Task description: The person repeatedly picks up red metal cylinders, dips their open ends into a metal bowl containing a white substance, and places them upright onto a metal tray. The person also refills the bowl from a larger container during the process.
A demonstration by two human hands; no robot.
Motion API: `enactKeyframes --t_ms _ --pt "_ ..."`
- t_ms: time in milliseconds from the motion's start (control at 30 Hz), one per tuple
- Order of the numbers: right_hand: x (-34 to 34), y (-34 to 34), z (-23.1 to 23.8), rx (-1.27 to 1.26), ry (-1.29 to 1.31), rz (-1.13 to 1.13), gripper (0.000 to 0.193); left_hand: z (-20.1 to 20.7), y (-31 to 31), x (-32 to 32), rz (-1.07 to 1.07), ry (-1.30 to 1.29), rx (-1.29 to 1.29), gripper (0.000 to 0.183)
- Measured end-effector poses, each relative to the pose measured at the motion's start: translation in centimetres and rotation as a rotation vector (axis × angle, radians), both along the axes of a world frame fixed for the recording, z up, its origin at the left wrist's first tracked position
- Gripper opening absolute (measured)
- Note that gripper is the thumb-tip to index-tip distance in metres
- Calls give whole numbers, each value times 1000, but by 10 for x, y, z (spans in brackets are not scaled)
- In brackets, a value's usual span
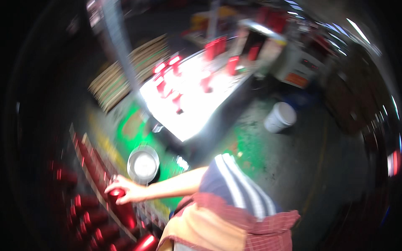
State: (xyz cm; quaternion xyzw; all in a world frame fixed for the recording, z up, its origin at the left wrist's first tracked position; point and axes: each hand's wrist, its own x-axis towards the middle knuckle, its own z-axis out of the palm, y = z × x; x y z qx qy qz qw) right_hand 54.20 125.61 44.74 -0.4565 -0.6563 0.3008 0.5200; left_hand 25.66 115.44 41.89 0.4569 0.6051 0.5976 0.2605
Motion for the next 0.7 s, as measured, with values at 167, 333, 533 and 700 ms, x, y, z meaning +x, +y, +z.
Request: enactKeyframes --t_ms 167,333,533,700 --pt "71 57 -4 -437 757 -48 54 -36 108 141 -450 -268 -155 35" --pt "108 116 -43 -678 1298 176 51 -55 197 193 -727 -545 -404 36" --pt "100 178 -65 -825 1516 100 46 -90 302 203 -966 -801 -616 39" --pt "98 213 -61 -816 1521 173 59 -108 353 214 -1099 -902 -767 41"
